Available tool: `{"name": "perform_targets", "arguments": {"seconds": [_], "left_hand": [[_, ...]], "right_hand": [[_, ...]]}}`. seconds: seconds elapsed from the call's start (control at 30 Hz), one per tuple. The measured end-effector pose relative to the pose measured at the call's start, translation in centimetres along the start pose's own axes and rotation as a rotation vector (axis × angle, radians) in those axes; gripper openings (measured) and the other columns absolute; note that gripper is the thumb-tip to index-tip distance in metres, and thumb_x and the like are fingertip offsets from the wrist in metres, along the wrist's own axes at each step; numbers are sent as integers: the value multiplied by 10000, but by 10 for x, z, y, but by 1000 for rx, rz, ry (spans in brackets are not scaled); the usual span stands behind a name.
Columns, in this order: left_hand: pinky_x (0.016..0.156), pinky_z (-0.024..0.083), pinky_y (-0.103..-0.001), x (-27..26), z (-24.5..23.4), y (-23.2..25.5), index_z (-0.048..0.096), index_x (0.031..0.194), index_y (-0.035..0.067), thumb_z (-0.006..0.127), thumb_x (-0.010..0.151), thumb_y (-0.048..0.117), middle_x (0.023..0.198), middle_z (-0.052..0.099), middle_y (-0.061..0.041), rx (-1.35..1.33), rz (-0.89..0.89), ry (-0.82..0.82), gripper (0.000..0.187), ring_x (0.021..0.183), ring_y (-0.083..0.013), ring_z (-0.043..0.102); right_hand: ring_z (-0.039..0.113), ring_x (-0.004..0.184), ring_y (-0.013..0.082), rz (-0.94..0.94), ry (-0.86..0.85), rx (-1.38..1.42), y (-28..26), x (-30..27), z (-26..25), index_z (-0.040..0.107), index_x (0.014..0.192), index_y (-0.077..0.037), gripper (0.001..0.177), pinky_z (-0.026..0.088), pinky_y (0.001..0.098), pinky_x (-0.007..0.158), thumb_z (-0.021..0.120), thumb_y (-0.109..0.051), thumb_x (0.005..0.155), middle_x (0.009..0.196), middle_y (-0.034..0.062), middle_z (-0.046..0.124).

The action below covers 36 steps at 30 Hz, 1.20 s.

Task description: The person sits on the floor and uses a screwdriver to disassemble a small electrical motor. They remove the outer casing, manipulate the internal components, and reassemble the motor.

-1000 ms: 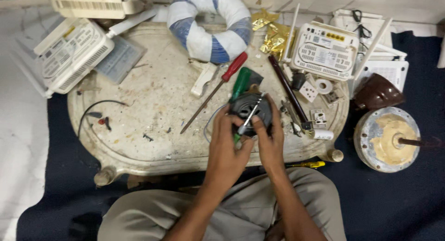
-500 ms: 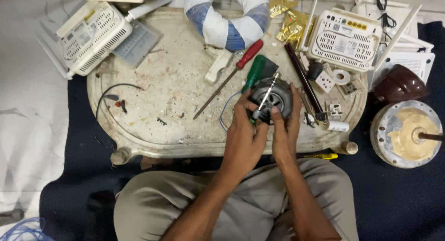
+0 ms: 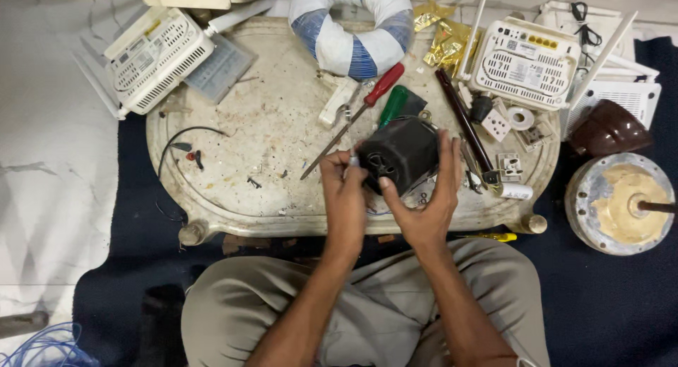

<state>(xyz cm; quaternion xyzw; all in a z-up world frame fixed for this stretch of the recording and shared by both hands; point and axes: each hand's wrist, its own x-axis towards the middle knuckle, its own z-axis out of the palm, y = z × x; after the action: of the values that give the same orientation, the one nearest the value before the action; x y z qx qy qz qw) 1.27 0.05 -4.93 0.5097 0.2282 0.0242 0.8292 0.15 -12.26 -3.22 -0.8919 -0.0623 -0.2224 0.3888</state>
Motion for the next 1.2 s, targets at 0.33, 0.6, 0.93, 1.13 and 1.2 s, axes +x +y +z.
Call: {"name": "perform_targets", "arguments": {"seconds": [0.33,0.6,0.93,1.13,1.2], "left_hand": [[551,495,-271,0,-6,11,498,1092,60,518,961,127,841,575,-54,26,-149,110,149,660,-88,535],[526,410,-275,8,-15,12,504,1070,86,559,941,195,834,572,-43,-140,-256,208,177,663,-118,514],[526,439,-312,5,-24,24,538,1086,55,532,949,298,868,530,-54,9,-214,283,279,678,-152,494],[754,549,-327,5,-28,60,564,1110,-17,735,876,529,947,687,-151,570,15,174,618,843,-214,664],[778,555,-332,2,-27,71,554,1125,-24,770,801,573,957,711,-195,671,-56,151,713,857,-233,698]], "right_hand": [[399,1507,453,-176,3,-52,-4,-3,6,378,1551,9,996,355,517,1253,936,-224,759,1560,222,468],[492,1357,406,-278,28,-45,-1,-10,20,404,1505,-30,1006,403,509,1176,953,-197,679,1475,162,509],[465,1365,426,-353,-78,33,13,-22,36,304,1546,-64,1109,362,544,1190,940,-117,639,1497,203,474],[445,1347,386,-495,-85,-13,7,-22,44,335,1500,-114,1008,323,621,1220,928,-79,685,1478,132,501],[451,1358,376,-518,-102,-13,6,-21,43,341,1496,-126,992,319,634,1228,926,-69,698,1475,115,508]]}}
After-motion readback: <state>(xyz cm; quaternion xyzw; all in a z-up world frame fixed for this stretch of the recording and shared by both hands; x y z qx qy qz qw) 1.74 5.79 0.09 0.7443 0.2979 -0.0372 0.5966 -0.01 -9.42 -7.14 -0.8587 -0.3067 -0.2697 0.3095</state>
